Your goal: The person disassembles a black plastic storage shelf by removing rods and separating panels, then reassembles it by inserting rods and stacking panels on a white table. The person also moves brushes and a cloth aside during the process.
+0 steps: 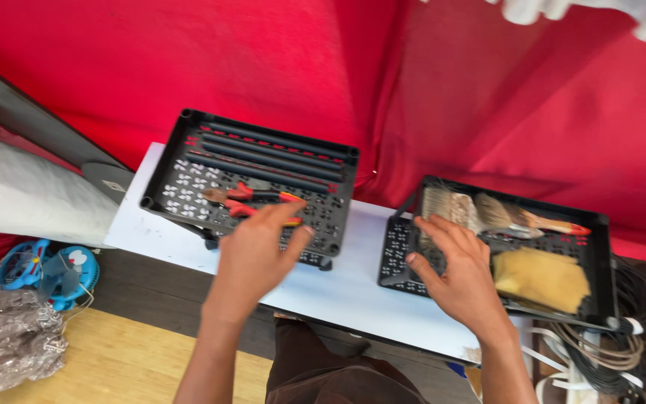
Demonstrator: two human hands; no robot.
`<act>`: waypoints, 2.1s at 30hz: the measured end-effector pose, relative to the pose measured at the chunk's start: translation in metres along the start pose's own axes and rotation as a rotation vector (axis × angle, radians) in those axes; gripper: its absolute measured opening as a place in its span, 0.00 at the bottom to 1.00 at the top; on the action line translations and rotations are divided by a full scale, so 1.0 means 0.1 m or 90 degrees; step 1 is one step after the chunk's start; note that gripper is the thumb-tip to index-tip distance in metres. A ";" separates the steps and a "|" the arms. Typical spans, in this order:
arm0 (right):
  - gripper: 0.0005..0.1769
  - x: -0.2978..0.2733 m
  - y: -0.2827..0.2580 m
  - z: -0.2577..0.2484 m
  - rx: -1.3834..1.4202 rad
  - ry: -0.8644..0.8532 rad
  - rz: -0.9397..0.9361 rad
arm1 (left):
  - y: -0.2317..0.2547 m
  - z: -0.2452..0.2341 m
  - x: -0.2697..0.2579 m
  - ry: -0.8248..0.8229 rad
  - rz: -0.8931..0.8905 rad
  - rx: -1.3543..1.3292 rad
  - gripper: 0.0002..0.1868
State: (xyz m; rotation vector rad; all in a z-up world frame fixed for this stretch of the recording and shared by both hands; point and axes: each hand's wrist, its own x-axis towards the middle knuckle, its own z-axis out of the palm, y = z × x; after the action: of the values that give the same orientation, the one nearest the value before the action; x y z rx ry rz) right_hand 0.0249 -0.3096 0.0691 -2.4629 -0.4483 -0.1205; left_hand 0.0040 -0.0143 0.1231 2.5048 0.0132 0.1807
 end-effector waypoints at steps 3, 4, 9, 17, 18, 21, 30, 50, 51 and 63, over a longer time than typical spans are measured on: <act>0.27 0.25 -0.40 0.26 -0.028 -0.022 0.017 | -0.46 -0.38 0.24 0.017 -0.099 0.083 0.21; 0.27 0.35 -0.52 0.34 -0.035 -0.031 0.020 | -0.61 -0.48 0.30 0.019 -0.126 0.086 0.20; 0.25 0.77 -0.93 0.73 -0.097 -0.078 0.062 | -1.27 -0.70 0.64 -0.010 -0.193 0.093 0.19; 0.23 1.14 -1.14 1.16 -0.230 -0.056 0.149 | -1.84 -0.57 1.00 -0.018 -0.075 -0.013 0.21; 0.23 1.17 -1.15 1.19 -0.245 -0.048 0.166 | -1.88 -0.55 1.03 -0.020 -0.055 -0.018 0.21; 0.18 1.21 -1.17 1.26 -0.266 -0.018 0.177 | -1.97 -0.51 1.11 -0.059 -0.104 -0.023 0.18; 0.10 1.19 -1.15 1.29 -0.256 0.080 0.173 | -1.95 -0.58 1.26 -0.075 -0.086 -0.076 0.10; 0.11 1.46 -0.91 1.29 -0.266 0.066 0.170 | -1.98 -0.48 1.56 -0.061 -0.063 -0.068 0.10; 0.11 1.46 -0.91 1.29 -0.264 0.062 0.172 | -1.98 -0.50 1.56 -0.075 -0.080 -0.066 0.10; 0.12 1.40 -0.90 1.27 -0.214 0.018 0.201 | -2.08 -0.47 1.49 -0.107 -0.068 -0.076 0.10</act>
State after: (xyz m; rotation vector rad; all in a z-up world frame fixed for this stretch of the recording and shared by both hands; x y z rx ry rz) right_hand 0.1223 -0.1262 0.0451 -2.8218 -0.0213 -0.1064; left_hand 0.1518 0.1890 0.0577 2.3847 0.0657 -0.0723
